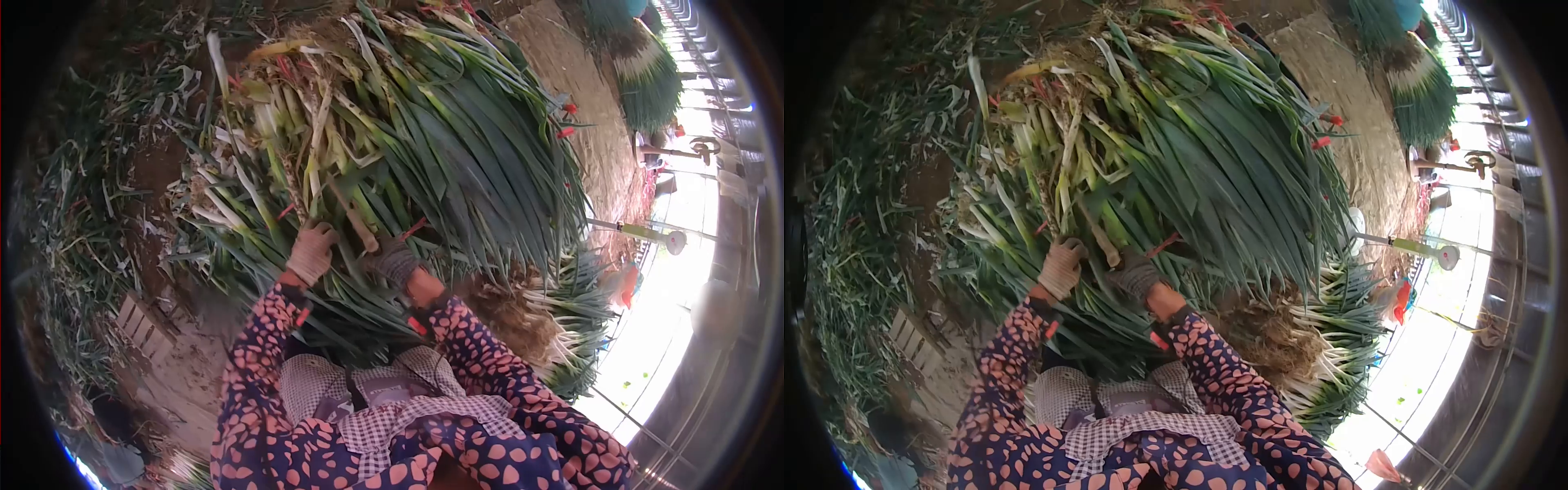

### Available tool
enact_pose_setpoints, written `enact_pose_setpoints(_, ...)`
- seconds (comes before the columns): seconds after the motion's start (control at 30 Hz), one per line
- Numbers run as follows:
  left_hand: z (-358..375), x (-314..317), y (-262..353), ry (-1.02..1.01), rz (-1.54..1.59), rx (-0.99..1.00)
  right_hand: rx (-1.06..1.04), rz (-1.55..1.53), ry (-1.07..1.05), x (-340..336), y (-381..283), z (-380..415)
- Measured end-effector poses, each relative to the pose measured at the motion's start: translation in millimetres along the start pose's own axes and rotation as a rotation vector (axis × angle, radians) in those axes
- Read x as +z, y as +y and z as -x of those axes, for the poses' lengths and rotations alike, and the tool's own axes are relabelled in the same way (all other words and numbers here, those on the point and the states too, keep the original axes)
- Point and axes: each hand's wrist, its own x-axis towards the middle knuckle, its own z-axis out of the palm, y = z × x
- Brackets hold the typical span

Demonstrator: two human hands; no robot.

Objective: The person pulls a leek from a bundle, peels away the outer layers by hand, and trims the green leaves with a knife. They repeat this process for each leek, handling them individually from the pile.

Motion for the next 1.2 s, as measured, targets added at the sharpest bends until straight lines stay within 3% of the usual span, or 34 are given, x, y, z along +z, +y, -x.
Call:
enact_pose_setpoints(0.03, -0.4, 0.6, 5.1, 0.133, 0.089, -0.104, -0.079, 0.014, -0.015, 0.1, 3.6, -8.8)
enact_pose_setpoints(0.13, -19.9, 5.8, 15.5, 0.559, 0.221, -0.469, -0.003, 0.013, -0.067, -4.9, 4.1, -8.1)
enact_pose_setpoints(0.17, -28.8, 3.8, 14.6, 0.607, 0.221, -0.586, 0.017, -0.012, -0.074, -12.1, -3.6, 1.4)
enact_pose_setpoints(0.3, -63.1, 15.0, -2.5, 0.419, 0.126, -0.994, 0.123, -0.031, -0.055, -16.4, -2.3, 39.8)
enact_pose_setpoints(0.37, -77.0, -6.0, -2.4, 0.280, 0.038, -1.060, 0.111, -0.010, 0.017, -5.8, 19.1, 42.7)
enact_pose_setpoints(0.43, -78.5, -10.1, -1.2, 0.189, -0.029, -1.046, 0.097, -0.045, 0.072, -2.1, 22.9, 40.3)
enact_pose_setpoints(0.53, -64.5, -2.4, 21.8, 0.204, 0.017, -0.921, -0.019, -0.161, 0.212, -3.7, 15.4, 21.4)
enact_pose_setpoints(0.63, -37.0, 19.1, 45.8, 0.132, 0.337, -1.011, 0.017, 0.006, -0.099, -12.8, -0.8, -7.2)
enact_pose_setpoints(0.7, -32.8, 24.4, 46.3, 0.126, 0.369, -1.025, 0.030, -0.031, -0.024, -14.6, -10.9, -14.5)
enact_pose_setpoints(0.77, -35.8, 29.8, 45.6, 0.082, 0.308, -1.023, 0.099, -0.431, 0.052, -18.6, -11.9, -12.3)
enact_pose_setpoints(0.87, -38.7, 35.7, 45.5, 0.055, 0.222, -1.024, 0.013, 0.335, 0.033, -13.7, -18.1, -21.6)
enact_pose_setpoints(0.97, -44.9, 20.1, 49.0, -0.059, 0.180, -1.083, 0.231, -0.100, -0.075, -26.5, -34.9, -22.1)
enact_pose_setpoints(1.07, -46.8, 26.0, 46.0, -0.128, 0.119, -1.084, 0.080, -0.011, 0.031, -9.7, -11.3, -38.7)
enact_pose_setpoints(1.2, -47.7, 32.6, 45.1, -0.144, 0.057, -1.047, 0.150, -0.030, 0.062, -20.1, -18.8, -56.4)
